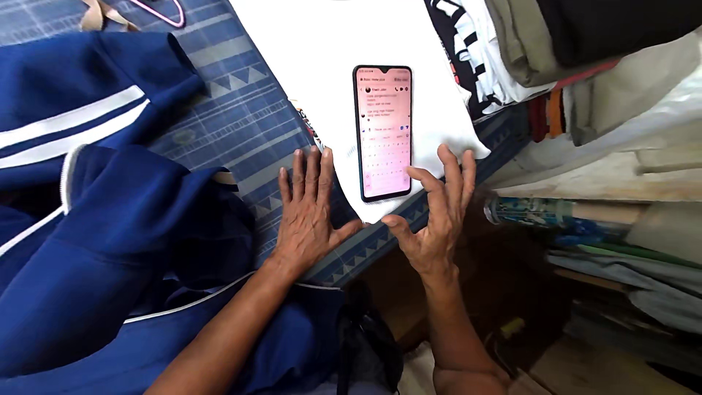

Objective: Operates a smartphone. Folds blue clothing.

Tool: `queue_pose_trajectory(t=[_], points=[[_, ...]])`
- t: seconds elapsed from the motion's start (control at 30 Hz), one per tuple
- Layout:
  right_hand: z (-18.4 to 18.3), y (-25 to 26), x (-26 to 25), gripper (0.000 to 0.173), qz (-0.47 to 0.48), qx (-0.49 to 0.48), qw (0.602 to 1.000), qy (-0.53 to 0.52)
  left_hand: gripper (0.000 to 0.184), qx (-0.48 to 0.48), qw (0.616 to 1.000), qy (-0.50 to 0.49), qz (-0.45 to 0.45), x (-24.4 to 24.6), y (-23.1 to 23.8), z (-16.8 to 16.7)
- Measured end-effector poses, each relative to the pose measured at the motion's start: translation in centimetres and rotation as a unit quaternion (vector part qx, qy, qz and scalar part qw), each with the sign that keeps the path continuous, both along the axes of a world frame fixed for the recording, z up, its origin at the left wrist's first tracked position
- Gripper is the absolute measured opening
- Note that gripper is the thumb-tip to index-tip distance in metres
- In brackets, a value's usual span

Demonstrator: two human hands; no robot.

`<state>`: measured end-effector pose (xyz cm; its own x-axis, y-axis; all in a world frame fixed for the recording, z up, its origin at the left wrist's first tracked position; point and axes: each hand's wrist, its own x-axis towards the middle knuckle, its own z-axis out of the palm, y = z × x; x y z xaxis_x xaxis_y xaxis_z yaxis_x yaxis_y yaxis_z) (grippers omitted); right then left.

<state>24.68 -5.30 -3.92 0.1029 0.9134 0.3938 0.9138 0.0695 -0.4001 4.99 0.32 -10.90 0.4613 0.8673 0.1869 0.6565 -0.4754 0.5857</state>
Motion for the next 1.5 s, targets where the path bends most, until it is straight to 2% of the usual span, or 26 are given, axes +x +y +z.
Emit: queue_pose_trajectory(t=[0.33, 0.8, 1.23, 1.5], points=[[-0.1, 0.0, -0.2, 0.072, 0.003, -0.014, 1.000, -0.006, 0.120, 0.006, 1.000, -0.003, -0.002, 0.0, 0.1, -0.1], [1.1, 2.2, -0.4, 0.084, 0.008, -0.028, 1.000, -0.012, 0.120, 0.003, 1.000, 0.001, -0.004, 0.0, 0.1, 0.1], [1.0, 2.2, -1.2, 0.085, 0.029, -0.027, 0.999, -0.007, 0.119, 0.001, 1.000, -0.001, -0.004, 0.0, 0.1, 0.2], [1.1, 1.9, -0.6, 0.083, 0.006, -0.031, 0.999, -0.010, 0.120, -0.001, 1.000, 0.001, -0.005, 0.1, 0.1, 0.1]])
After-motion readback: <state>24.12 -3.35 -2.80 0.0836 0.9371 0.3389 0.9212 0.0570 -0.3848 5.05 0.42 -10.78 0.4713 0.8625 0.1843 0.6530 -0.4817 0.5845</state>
